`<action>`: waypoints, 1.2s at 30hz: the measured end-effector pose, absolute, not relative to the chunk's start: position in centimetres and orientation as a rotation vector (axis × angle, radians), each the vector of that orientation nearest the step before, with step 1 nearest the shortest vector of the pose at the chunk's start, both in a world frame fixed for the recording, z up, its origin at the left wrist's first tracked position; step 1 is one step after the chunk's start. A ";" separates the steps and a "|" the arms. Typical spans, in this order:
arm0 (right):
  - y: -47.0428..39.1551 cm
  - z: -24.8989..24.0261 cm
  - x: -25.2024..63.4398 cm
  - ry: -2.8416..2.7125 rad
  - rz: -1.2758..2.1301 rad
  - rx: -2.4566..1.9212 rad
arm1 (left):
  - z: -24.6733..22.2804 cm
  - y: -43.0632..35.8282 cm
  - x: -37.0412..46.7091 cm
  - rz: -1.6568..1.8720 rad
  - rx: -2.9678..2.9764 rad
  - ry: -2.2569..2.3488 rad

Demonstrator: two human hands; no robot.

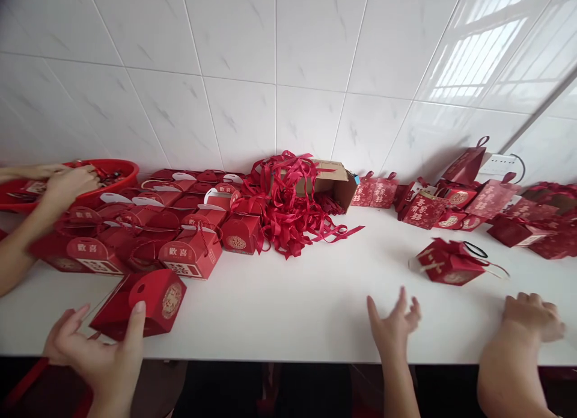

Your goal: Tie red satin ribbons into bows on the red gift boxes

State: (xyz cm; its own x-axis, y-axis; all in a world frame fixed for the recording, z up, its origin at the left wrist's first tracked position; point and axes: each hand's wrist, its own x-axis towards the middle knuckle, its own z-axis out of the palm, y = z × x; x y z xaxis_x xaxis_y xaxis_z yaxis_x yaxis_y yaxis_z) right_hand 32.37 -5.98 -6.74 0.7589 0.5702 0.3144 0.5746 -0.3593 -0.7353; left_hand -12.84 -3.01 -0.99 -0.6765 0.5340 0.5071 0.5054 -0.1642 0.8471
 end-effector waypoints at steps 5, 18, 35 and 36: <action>-0.9 -5.7 28.6 -1.410 0.471 -1.739 | -1.8 -1.5 -14.0 1.971 0.933 1.866; 7.9 -2.4 20.4 -1.399 0.651 -1.403 | -1.3 -5.9 -8.1 1.601 1.017 1.670; -7.8 7.1 18.1 -1.812 1.377 -0.966 | 5.2 -7.7 0.2 0.962 1.908 0.864; -7.9 6.8 18.0 -1.781 1.410 -0.955 | 5.1 -7.6 0.3 0.861 1.797 0.854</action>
